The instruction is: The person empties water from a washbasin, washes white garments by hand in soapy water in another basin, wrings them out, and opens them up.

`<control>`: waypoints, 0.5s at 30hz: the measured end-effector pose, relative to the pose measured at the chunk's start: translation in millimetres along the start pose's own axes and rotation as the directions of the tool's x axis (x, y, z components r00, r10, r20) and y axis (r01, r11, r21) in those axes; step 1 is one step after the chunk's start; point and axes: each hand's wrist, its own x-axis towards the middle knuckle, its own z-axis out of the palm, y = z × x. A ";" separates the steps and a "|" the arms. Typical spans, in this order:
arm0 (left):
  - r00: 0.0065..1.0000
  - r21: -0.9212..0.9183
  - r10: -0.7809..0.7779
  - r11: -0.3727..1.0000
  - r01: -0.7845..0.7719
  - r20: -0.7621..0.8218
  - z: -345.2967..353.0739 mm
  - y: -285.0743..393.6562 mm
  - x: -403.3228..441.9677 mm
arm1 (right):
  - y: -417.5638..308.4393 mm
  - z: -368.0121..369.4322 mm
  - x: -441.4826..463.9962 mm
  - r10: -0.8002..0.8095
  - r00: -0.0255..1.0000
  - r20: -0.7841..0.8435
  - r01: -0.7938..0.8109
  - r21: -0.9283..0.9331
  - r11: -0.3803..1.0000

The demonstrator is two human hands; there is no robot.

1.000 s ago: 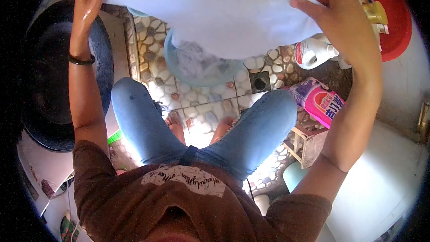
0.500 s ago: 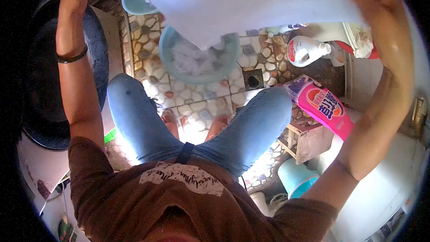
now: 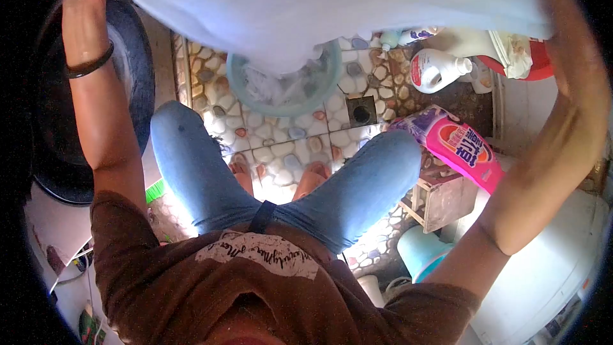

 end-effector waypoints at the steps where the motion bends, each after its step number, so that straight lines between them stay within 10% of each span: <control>1: 0.999 0.047 -0.044 0.998 0.045 -0.029 9.8 -8.3 -11.2 | 28.5 -1.0 -5.0 -0.017 0.996 0.089 0.024 -0.081 0.996; 2: 0.994 0.093 -0.086 0.991 0.092 -0.060 17.9 -15.5 -18.0 | -15.5 27.7 -11.5 -0.089 0.959 0.270 0.133 -0.148 0.980; 7: 0.981 0.520 -0.190 0.834 0.185 -0.044 -13.2 -99.0 20.8 | -58.5 94.1 -5.0 0.368 0.927 -0.072 -0.365 0.050 0.930; 11: 0.988 0.897 -0.076 0.415 0.154 -0.134 -28.3 -186.7 23.9 | 44.6 166.9 -0.2 0.173 0.985 0.026 -0.175 0.119 0.977; 12: 0.974 0.985 0.221 0.149 -0.085 0.051 -49.3 -241.8 19.1 | 53.7 203.4 -7.3 0.149 0.988 -0.037 -0.143 0.123 0.982; 15: 0.999 0.998 -0.031 0.055 -0.032 0.034 -40.4 -287.7 -16.7 | 74.3 314.0 -32.7 0.177 0.984 -0.019 -0.173 0.134 0.976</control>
